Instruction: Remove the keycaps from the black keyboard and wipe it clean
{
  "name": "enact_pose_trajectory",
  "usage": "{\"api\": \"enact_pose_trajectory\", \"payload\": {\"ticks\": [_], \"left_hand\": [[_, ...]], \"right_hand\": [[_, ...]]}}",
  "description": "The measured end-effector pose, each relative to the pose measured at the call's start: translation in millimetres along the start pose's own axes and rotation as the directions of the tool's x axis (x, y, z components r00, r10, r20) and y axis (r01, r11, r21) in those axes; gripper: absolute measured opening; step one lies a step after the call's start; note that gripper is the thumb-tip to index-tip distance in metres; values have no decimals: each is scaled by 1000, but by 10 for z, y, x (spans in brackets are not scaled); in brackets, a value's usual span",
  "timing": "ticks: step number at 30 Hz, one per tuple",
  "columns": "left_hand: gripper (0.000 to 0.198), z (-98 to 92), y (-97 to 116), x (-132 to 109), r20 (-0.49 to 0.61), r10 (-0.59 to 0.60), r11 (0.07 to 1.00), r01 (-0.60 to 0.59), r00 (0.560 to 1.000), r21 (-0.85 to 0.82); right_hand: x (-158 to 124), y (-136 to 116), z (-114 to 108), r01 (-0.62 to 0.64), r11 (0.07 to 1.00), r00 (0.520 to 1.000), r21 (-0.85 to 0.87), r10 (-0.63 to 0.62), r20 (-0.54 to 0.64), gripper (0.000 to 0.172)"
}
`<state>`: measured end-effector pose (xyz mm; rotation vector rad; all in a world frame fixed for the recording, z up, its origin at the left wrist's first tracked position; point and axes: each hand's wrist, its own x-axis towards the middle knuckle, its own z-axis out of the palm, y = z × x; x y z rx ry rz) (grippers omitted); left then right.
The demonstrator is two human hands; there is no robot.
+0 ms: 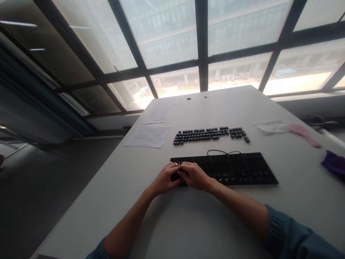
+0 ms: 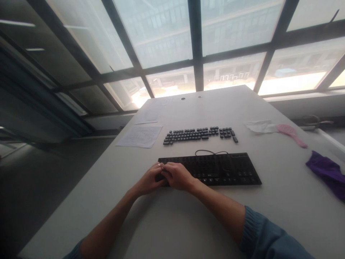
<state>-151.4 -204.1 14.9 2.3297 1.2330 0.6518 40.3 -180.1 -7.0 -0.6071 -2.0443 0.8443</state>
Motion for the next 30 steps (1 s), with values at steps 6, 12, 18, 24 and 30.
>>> {"api": "enact_pose_trajectory", "payload": {"ticks": [6, 12, 18, 24, 30], "left_hand": [[13, 146, -30, -6, -56, -22, 999, 24, 998, 34], [8, 178, 16, -3, -126, -28, 999, 30, 992, 14], [7, 216, 53, 20, -173, -65, 996, 53, 983, -73], [8, 289, -43, -4, -209, -163, 980, 134, 964, -147], [27, 303, -117, -28, -241, -166, 985, 150, 956, -82]], "right_hand": [[11, 31, -10, -66, 993, 995, 101, 73, -69, 22], [39, 74, -33, -178, 949, 957, 259, 228, -178, 17], [62, 58, -42, -160, 954, 955, 252, 215, -206, 17], [49, 31, -8, -92, 980, 969, 177, 129, -210, 16], [39, 38, 13, -107, 983, 959, 152, 142, -243, 13]]}}
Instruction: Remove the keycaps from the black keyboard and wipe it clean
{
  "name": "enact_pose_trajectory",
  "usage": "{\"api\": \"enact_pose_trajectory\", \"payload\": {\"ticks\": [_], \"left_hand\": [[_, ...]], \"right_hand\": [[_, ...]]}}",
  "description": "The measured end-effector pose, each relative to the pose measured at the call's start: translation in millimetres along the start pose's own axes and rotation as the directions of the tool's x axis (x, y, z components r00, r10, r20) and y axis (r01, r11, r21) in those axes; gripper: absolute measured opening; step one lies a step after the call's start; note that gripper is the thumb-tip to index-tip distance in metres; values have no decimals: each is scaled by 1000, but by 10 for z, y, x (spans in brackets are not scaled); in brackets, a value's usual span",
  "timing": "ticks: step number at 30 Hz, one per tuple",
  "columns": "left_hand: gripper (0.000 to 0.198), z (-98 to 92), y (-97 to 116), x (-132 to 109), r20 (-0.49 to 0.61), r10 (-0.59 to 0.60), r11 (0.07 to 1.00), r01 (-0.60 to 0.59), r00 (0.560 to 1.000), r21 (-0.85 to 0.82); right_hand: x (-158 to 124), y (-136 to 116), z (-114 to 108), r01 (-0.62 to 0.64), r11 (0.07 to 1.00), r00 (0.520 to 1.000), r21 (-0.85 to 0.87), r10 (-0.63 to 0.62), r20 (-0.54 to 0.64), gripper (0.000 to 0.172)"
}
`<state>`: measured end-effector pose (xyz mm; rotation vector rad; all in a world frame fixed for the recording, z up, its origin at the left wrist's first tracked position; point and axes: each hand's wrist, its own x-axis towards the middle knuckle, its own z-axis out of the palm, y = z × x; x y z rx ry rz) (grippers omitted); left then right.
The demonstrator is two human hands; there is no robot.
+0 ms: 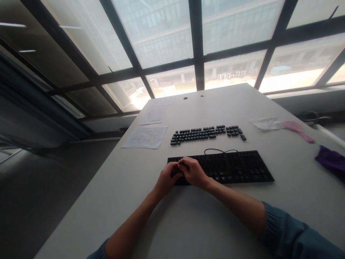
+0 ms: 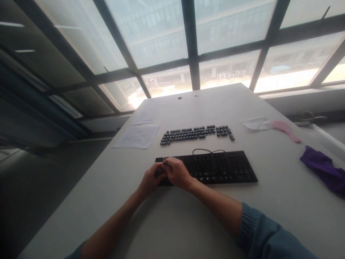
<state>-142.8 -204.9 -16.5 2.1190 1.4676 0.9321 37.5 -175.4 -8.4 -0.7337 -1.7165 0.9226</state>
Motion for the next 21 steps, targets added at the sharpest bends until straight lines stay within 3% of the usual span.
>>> {"api": "enact_pose_trajectory", "payload": {"ticks": [5, 8, 10, 12, 15, 18, 21], "left_hand": [[22, -48, 27, 41, -3, 154, 987, -154, 988, 44], [14, -67, 62, 53, 38, 286, 953, -288, 957, 92], [13, -77, 84, 50, 25, 313, 942, -314, 949, 117], [12, -95, 95, 61, -52, 275, 957, -268, 960, 111], [15, -146, 73, 165, -166, 122, 992, -120, 978, 26], [18, -195, 7, 416, -191, 7, 996, -24, 982, -90], [17, -191, -62, 754, -184, 22, 994, -42, 983, -105]], "right_hand": [[39, 53, -11, -152, 985, 983, 86, 159, -88, 17], [56, 109, -6, -224, 965, 966, 138, 239, -97, 21], [58, 137, 2, -245, 957, 960, 157, 262, -100, 22], [59, 151, 8, -262, 951, 952, 164, 283, -114, 23], [67, 152, 9, -283, 944, 942, 171, 307, -136, 24], [81, 148, 4, -285, 942, 941, 180, 311, -137, 23], [88, 153, -1, -283, 942, 941, 180, 310, -140, 22]]}}
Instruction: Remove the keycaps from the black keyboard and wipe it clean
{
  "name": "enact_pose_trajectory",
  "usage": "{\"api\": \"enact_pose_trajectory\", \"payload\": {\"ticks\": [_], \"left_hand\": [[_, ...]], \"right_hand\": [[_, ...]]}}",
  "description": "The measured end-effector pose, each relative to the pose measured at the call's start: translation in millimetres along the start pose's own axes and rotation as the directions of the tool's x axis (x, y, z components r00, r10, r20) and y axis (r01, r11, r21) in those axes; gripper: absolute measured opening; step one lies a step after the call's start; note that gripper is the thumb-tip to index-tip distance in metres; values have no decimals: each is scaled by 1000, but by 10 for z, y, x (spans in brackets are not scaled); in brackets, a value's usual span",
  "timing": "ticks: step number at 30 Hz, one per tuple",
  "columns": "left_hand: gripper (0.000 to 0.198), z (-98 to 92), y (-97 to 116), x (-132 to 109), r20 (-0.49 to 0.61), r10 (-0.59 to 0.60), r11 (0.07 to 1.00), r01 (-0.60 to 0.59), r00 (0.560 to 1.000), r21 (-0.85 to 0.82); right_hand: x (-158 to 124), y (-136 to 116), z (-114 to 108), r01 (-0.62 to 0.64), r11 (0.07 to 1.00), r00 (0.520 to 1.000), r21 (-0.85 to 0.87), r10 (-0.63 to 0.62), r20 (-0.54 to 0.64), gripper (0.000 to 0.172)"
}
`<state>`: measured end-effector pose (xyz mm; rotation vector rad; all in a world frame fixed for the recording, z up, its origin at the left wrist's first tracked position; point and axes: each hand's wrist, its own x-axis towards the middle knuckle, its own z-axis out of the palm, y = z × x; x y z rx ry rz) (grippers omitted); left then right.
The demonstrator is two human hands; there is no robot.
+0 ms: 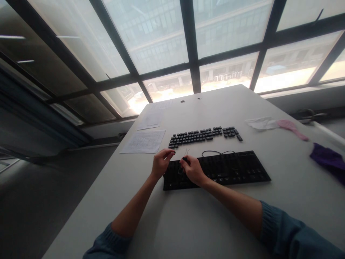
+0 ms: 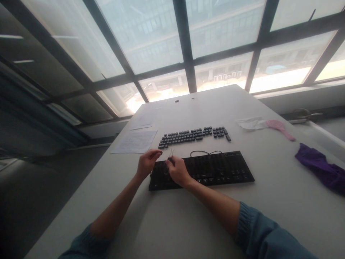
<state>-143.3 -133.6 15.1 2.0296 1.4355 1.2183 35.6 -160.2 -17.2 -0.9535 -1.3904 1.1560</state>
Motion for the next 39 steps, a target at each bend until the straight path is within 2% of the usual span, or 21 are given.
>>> {"api": "enact_pose_trajectory", "payload": {"ticks": [4, 8, 11, 14, 20, 32, 36, 39], "left_hand": [[18, 161, -102, 366, -4, 60, 997, -60, 998, 57], [16, 293, -256, 564, 37, 144, 980, -148, 989, 131], [12, 319, -401, 626, 85, 221, 936, -236, 972, 261], [11, 314, -527, 644, 128, 241, 895, -271, 962, 353], [9, 327, -656, 648, 174, 216, 890, -267, 961, 369], [5, 323, -630, 664, 138, 200, 874, -241, 970, 423], [12, 236, -525, 647, 30, 209, 883, -202, 978, 423], [16, 135, -337, 534, -69, 213, 896, -166, 975, 411]], "right_hand": [[5, 13, -5, -8, 1000, 1000, 4, 8, -4, 22], [10, 8, -2, -15, 1000, 1000, 16, 15, -1, 22], [13, -6, -2, -25, 999, 1000, 21, 25, 5, 21], [13, -21, -5, -30, 999, 1000, 24, 30, 9, 21], [9, -21, -4, -44, 999, 999, 28, 43, 19, 20], [9, -15, -2, -34, 999, 999, 9, 33, 22, 23], [7, 8, 5, -43, 995, 999, 86, 44, -9, 26], [6, -16, -6, -49, 986, 997, 158, 58, -54, 28]]}}
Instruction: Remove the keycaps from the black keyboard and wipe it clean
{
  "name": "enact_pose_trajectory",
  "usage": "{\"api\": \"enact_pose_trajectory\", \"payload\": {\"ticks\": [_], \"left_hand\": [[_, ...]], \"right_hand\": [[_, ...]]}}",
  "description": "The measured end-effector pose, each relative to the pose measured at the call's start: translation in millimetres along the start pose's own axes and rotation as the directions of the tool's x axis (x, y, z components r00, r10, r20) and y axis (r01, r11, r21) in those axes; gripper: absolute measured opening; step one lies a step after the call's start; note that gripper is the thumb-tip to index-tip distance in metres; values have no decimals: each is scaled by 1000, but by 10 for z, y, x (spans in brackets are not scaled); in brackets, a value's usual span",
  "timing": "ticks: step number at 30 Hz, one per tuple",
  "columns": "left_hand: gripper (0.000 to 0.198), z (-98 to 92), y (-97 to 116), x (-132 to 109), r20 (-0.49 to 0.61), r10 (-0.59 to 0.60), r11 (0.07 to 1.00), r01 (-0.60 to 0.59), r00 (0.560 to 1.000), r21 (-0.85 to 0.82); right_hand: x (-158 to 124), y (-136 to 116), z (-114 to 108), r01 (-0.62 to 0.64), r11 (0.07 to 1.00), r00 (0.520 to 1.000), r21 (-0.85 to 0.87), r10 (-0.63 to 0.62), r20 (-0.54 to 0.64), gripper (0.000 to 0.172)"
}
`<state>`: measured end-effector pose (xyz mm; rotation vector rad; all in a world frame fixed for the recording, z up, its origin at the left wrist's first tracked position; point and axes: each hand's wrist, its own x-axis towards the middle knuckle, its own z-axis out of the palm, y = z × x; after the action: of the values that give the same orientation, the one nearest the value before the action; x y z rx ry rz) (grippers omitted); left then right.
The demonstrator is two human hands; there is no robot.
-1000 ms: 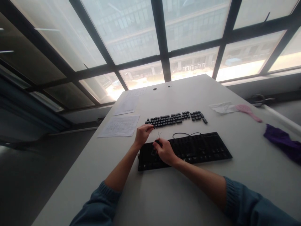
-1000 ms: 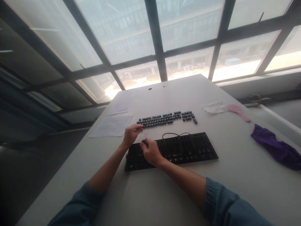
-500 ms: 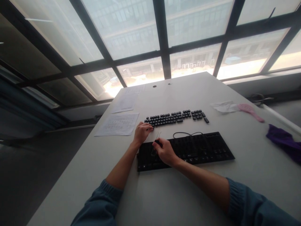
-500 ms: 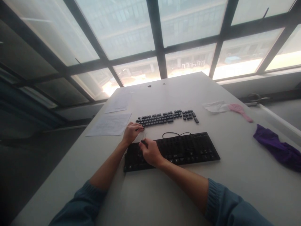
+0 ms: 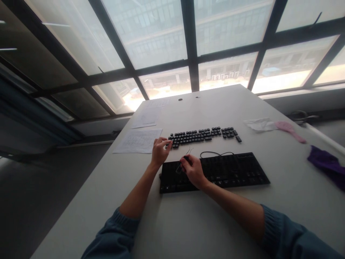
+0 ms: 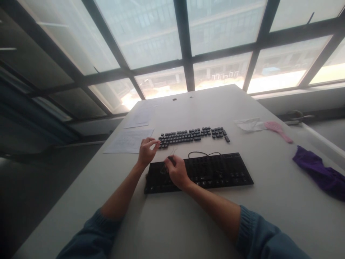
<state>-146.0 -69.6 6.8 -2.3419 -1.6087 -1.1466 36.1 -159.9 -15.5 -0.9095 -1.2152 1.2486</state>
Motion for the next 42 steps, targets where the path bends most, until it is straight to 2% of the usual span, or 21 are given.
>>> {"api": "enact_pose_trajectory", "payload": {"ticks": [3, 6, 8, 11, 14, 19, 23, 27, 30, 33, 35, 37, 42], "left_hand": [[19, -189, 230, -186, 11, -13, 998, 13, 1000, -65], [23, -336, 465, -465, 109, -26, 988, 42, 994, -148], [27, -402, 583, -659, 192, -35, 978, 73, 981, -194], [29, -448, 678, -896, 278, -45, 965, 114, 960, -238], [30, -443, 697, -1029, 323, -62, 957, 148, 944, -249], [34, -430, 671, -1061, 365, -43, 954, 147, 930, -262], [36, -463, 638, -1041, 390, 16, 930, 130, 921, -344], [41, -496, 614, -1025, 390, 24, 912, 140, 921, -386], [29, -535, 621, -1005, 405, 73, 921, 95, 911, -378], [13, -584, 647, -983, 439, 142, 951, 0, 887, -308], [5, -596, 665, -976, 476, 170, 969, -58, 863, -241], [6, -578, 675, -982, 496, 177, 977, -89, 850, -196], [8, -460, 655, -1025, 458, 148, 985, -91, 877, -145]], "right_hand": [[-25, -100, -30, 71, 994, 997, -85, -68, 38, 25], [-80, -199, -70, 214, 946, 971, -245, -177, 162, 20], [-118, -220, -88, 271, 918, 952, -289, -212, 221, 19], [-149, -185, -97, 293, 908, 941, -299, -217, 261, 19], [-147, -139, -100, 285, 906, 936, -313, -193, 295, 22], [-128, -112, -114, 297, 891, 922, -344, -174, 347, 22], [-140, -84, -118, 384, 847, 881, -368, -218, 419, 22], [-169, -49, -124, 461, 794, 839, -395, -246, 485, 23], [-192, -55, -143, 529, 752, 791, -393, -270, 549, 15], [-209, -92, -161, 579, 725, 751, -372, -298, 589, 10], [-216, -120, -166, 583, 731, 749, -355, -314, 584, 10], [-219, -142, -164, 579, 739, 752, -345, -321, 575, 10], [-214, -157, -163, 561, 763, 762, -322, -322, 562, 14]]}}
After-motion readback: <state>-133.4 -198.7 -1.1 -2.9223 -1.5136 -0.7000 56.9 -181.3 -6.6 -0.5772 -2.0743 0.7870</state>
